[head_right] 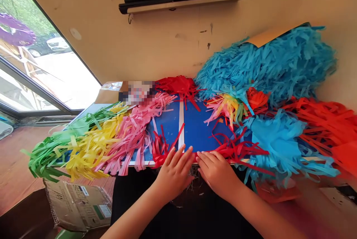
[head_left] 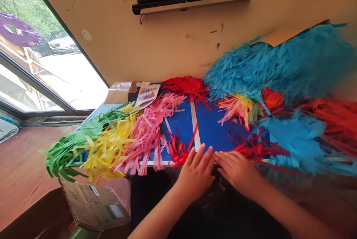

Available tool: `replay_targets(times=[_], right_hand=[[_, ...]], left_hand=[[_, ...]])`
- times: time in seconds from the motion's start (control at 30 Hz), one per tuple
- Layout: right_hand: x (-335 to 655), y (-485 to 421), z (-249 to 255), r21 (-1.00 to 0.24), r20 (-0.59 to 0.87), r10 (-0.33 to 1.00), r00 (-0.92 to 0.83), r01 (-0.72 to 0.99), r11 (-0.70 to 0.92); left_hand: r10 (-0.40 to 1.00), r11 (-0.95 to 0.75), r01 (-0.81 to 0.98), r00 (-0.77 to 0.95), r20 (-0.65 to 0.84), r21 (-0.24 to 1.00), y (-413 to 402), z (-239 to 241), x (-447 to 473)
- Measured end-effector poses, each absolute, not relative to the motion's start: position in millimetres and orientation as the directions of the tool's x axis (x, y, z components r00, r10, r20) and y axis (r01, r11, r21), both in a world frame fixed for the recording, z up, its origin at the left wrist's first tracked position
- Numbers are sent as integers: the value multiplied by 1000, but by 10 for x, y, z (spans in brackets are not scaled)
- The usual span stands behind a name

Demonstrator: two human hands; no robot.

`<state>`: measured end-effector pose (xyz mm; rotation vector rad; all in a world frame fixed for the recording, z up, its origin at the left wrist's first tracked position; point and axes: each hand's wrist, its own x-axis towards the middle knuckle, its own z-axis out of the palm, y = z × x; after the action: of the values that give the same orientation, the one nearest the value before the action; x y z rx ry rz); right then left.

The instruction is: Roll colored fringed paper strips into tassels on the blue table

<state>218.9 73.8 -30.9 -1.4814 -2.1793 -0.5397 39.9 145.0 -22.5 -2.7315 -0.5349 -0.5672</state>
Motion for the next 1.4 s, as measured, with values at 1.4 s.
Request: replay_targets(times=[1.4], right_hand=[[2592, 1074, 182, -203, -158, 984, 79, 973, -111]], left_hand=[[628, -776, 619, 776, 61, 116, 1791, 165, 440]])
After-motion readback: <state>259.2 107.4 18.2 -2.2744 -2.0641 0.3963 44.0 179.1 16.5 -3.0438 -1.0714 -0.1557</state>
